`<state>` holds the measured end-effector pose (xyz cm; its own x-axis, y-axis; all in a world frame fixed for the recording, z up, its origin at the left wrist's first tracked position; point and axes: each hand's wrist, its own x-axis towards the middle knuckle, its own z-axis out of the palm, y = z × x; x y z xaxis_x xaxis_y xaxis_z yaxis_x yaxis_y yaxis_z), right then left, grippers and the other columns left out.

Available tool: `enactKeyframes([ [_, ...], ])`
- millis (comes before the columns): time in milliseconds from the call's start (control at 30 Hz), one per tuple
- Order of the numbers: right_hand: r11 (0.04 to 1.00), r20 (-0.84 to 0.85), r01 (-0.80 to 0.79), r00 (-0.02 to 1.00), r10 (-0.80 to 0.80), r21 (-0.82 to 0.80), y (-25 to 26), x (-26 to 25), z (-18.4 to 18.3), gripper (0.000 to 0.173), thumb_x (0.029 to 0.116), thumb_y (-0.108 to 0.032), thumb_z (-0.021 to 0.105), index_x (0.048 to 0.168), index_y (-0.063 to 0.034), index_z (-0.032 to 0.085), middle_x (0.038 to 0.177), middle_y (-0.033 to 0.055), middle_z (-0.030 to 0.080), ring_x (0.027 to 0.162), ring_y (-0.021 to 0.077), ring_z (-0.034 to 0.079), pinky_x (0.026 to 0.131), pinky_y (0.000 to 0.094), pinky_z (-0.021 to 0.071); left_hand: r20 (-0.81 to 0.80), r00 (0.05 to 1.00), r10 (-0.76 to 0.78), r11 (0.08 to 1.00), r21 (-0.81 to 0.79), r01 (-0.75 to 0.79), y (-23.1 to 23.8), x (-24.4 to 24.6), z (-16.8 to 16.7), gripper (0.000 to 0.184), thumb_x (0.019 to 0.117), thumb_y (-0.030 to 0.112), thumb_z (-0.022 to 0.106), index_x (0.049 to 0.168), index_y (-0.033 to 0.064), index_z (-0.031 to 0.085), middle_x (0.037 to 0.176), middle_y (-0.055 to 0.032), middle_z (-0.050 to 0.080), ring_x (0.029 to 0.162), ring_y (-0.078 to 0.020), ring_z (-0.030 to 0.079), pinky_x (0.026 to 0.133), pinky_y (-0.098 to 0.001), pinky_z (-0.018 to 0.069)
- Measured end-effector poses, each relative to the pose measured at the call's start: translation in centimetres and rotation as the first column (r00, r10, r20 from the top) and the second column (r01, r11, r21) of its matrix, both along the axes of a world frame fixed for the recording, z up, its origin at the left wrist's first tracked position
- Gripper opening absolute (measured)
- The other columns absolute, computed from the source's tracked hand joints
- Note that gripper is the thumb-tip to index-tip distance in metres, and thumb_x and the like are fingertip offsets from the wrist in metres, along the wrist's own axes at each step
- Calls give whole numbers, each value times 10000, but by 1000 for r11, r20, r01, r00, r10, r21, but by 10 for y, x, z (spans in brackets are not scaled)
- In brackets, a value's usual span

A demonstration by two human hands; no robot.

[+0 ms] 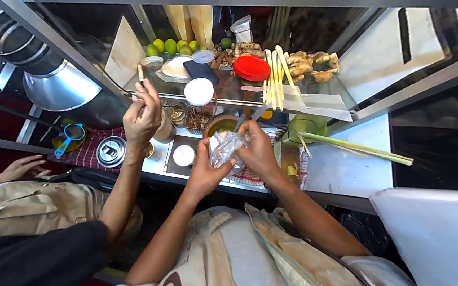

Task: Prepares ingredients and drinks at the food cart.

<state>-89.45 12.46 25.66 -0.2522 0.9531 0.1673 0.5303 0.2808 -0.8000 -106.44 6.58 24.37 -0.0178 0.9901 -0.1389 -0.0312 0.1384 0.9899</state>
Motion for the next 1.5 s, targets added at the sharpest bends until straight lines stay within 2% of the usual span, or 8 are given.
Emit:
enactKeyframes([
  [233, 999, 438, -17, 899, 2, 30, 0, 3, 3, 434, 891, -122, 763, 1269, -50, 562, 1110, 189, 643, 771, 364, 683, 599, 546, 566, 52, 985, -163, 982, 100, 158, -12, 0, 3, 476, 948, 72, 552, 1409, 97, 434, 1017, -58, 715, 823, -136, 701, 737, -336, 605],
  [400, 986, 476, -132, 863, 166, -106, -5, -3, 13, 364, 859, -124, 788, 1185, -106, 629, 899, 127, 706, 759, 339, 702, 635, 555, 573, -625, 780, -19, 969, 180, 168, -13, -4, -1, 540, 929, 268, 699, 1440, 173, 553, 1164, -106, 607, 970, -209, 646, 803, -431, 587],
  [567, 950, 484, -293, 819, 307, -107, -11, 0, 20, 545, 835, -267, 849, 1293, -89, 612, 1181, 147, 605, 1049, 326, 640, 873, 501, 574, -529, 847, -43, 993, 71, 95, -19, -16, -9, 203, 988, 178, 601, 1140, 123, 724, 1012, -33, 714, 886, -115, 686, 811, -360, 590],
  [667, 873, 329, -486, 831, 448, 39, -28, -5, 36, 213, 921, -189, 703, 1097, -74, 679, 1078, 91, 631, 1008, 233, 639, 861, 400, 576, -348, 933, -89, 993, -99, 58, -26, -20, -20, 183, 1016, 196, 603, 1154, 115, 693, 912, -41, 705, 728, -122, 672, 678, -348, 591],
  [800, 707, 450, -530, 546, 707, -468, -45, -26, 23, 182, 1012, -64, 503, 1067, -13, 670, 1028, 169, 673, 958, 333, 690, 819, 515, 576, -190, 981, -35, 980, -201, -4, -37, -21, -30, 186, 1042, 192, 578, 1143, 93, 699, 907, -47, 706, 752, -125, 669, 704, -344, 584],
  [967, 571, 506, -343, 265, 821, -746, -51, -46, -1, 223, 1038, -84, 464, 1120, 30, 638, 1057, 261, 679, 1069, 460, 661, 862, 645, 513, -622, 783, -25, 999, -34, 4, -55, -24, -47, 205, 978, 100, 581, 1118, 75, 729, 1003, -97, 730, 921, -209, 707, 856, -445, 579],
  [1300, 656, 384, -706, 547, 744, -266, -24, -85, -21, 219, 987, -63, 558, 1136, -79, 717, 1075, 124, 694, 990, 284, 693, 854, 473, 582, -582, 797, -165, 927, -366, -76, -76, -76, -84, 245, 1001, 222, 616, 1125, 31, 705, 1008, -157, 713, 962, -272, 692, 912, -524, 546],
  [1500, 742, 640, -561, 426, 639, -367, 14, -151, -54, 467, 1048, -101, 499, 1488, -245, 555, 1598, 193, 394, 1288, 515, 506, 957, 654, 487, -544, 829, -129, 906, -405, -125, -83, -112, -105, 329, 1016, 296, 615, 1168, 7, 659, 964, -173, 689, 882, -277, 679, 851, -521, 549],
])
